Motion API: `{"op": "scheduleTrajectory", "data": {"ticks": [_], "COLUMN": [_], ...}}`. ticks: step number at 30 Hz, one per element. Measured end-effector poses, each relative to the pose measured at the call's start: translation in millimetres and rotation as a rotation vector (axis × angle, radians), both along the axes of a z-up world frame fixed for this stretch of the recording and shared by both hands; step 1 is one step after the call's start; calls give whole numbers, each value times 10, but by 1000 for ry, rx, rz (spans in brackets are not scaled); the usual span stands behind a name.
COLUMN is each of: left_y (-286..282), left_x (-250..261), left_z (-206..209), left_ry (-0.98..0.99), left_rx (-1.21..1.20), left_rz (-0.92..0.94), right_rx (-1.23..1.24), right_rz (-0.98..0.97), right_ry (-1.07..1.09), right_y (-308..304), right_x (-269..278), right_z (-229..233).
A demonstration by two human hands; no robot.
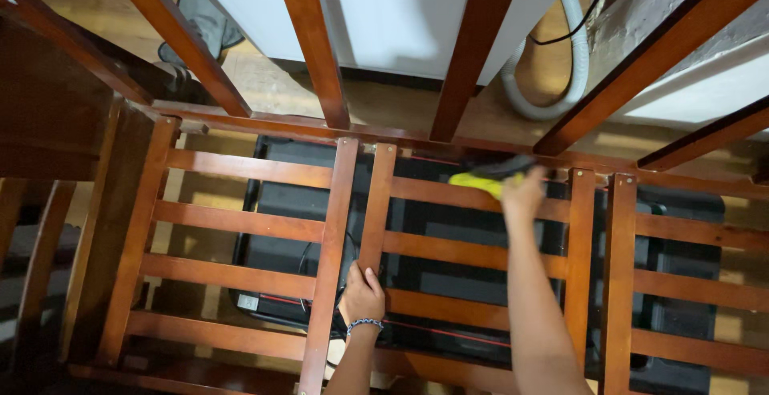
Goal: The person wipes the wooden slats and frame of a furniture piece using a cloth, reaching between the slats to clean the surfaces and joints.
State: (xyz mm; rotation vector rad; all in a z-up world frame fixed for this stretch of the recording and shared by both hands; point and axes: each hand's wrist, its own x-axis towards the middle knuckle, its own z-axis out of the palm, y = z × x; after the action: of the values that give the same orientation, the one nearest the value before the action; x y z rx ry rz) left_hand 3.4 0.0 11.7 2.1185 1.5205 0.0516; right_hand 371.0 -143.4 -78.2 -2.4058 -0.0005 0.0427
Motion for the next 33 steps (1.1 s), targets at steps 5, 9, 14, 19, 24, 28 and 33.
{"op": "scheduleTrajectory", "data": {"ticks": [5, 9, 14, 19, 24, 28, 33], "left_y": [-2, -3, -9, -44, -1, 4, -3], "left_x": [-12, -10, -22, -55, -21, -17, -34], "left_z": [-9, -45, -88, -115, -52, -55, -60], "left_ry": [-10, -15, -3, -41, -26, -31, -15], "left_rx": [39, 30, 3, 48, 13, 37, 43], "left_rz": [-14, -10, 1, -7, -8, -14, -22], "right_rx": [-408, -595, -284, -67, 48, -74, -30], "right_rz": [43, 216, 547, 587, 442, 340, 19], "right_ry": [87, 236, 238, 7, 1, -70, 114], "right_y": [118, 809, 1623, 1671, 1250, 669, -160], "right_x": [263, 57, -489, -447, -196, 166, 577], "right_z": [-96, -145, -6, -402, -728, -727, -545]}}
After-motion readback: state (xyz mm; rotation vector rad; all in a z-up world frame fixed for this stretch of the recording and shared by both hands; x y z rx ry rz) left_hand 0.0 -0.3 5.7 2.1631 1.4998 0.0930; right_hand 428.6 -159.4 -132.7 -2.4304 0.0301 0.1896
